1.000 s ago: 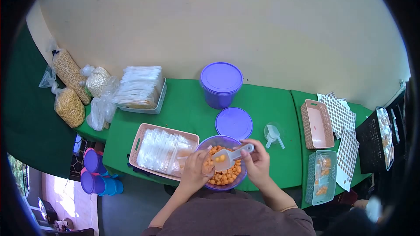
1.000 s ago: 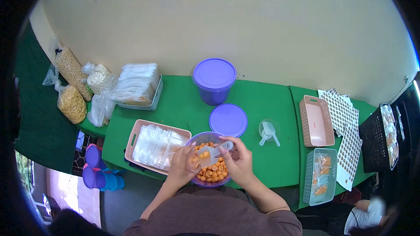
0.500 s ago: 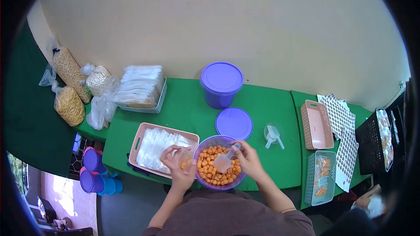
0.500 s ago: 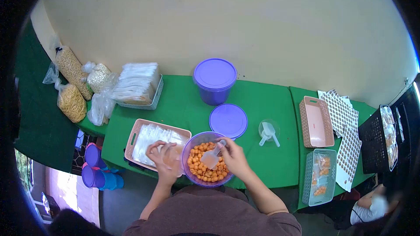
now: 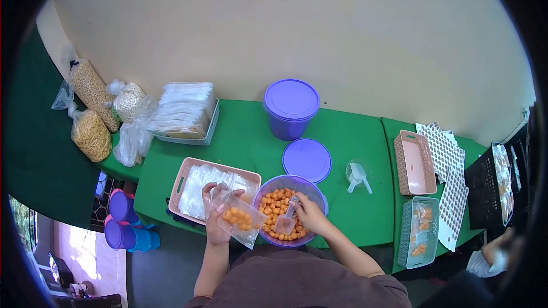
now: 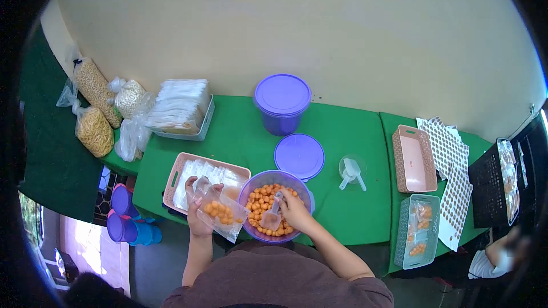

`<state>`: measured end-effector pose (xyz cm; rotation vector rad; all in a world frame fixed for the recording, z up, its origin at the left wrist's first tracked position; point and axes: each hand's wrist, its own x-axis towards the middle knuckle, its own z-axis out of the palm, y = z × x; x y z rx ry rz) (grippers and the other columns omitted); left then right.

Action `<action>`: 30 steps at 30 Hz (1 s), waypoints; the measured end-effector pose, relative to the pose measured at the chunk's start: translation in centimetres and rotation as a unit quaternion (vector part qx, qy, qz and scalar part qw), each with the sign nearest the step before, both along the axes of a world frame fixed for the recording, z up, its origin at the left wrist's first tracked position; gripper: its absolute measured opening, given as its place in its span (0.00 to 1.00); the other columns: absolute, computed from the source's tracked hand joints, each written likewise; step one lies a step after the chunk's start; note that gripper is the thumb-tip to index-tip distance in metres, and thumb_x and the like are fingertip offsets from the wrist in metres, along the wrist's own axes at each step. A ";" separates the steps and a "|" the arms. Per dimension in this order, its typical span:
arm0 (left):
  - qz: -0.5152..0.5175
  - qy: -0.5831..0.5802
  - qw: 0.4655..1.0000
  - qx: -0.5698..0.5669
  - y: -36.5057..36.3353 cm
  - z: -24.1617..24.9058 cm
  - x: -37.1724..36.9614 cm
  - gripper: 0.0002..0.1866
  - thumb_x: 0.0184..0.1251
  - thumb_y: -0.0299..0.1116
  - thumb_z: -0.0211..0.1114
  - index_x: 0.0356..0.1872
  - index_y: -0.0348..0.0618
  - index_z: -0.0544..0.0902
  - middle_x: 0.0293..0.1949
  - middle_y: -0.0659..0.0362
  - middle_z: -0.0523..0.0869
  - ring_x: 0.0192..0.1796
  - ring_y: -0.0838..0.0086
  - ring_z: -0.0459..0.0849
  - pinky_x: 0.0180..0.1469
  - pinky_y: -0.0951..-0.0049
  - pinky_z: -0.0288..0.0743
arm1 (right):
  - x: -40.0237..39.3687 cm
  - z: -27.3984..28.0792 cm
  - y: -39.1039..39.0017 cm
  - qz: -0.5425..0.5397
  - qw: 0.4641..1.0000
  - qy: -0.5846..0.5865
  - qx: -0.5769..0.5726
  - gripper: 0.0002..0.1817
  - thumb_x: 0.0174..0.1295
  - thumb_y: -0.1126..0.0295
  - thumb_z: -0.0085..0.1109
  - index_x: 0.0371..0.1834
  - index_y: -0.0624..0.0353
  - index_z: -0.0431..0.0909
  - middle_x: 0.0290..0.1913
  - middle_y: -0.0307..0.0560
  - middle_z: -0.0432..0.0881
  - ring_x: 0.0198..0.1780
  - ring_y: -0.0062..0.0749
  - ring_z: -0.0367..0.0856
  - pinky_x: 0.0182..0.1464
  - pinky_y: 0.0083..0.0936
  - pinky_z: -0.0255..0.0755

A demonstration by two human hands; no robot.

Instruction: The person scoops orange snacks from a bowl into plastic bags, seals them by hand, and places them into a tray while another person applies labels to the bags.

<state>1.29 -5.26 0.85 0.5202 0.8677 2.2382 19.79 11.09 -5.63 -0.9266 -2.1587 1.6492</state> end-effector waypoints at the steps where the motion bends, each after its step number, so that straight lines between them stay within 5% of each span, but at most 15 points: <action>1: -0.004 0.014 1.000 -0.006 0.1 0.1 0.0 0.33 0.56 0.33 0.57 0.64 0.46 0.56 0.55 0.53 0.71 0.59 0.54 0.77 0.63 0.57 0.69 | 0.0 0.0 0.0 0.029 0.999 -0.011 0.025 0.10 0.73 0.70 0.47 0.52 0.62 0.70 0.37 0.51 0.81 0.39 0.34 0.83 0.40 0.30 0.77; 8: -0.010 0.042 0.999 -0.016 0.5 0.5 0.1 0.33 0.56 0.33 0.58 0.63 0.44 0.56 0.50 0.54 0.70 0.57 0.55 0.78 0.62 0.58 0.70 | -0.1 2.0 -0.5 0.138 0.984 -0.001 0.112 0.11 0.73 0.68 0.48 0.52 0.61 0.70 0.37 0.56 0.81 0.40 0.40 0.83 0.40 0.34 0.74; 17: -0.018 0.052 0.998 -0.031 0.5 0.5 0.3 0.33 0.57 0.33 0.59 0.63 0.43 0.56 0.50 0.53 0.70 0.57 0.56 0.78 0.62 0.58 0.70 | -0.2 1.4 -0.1 0.030 0.999 0.009 0.037 0.10 0.71 0.70 0.50 0.51 0.62 0.70 0.35 0.55 0.80 0.37 0.40 0.83 0.39 0.34 0.74; 30: -0.024 0.061 0.997 -0.037 0.7 0.3 0.3 0.33 0.57 0.34 0.61 0.62 0.43 0.57 0.50 0.55 0.71 0.56 0.57 0.79 0.61 0.58 0.72 | 0.1 3.2 0.8 0.144 0.988 -0.029 0.057 0.09 0.71 0.68 0.49 0.47 0.62 0.71 0.36 0.55 0.79 0.40 0.44 0.81 0.41 0.34 0.72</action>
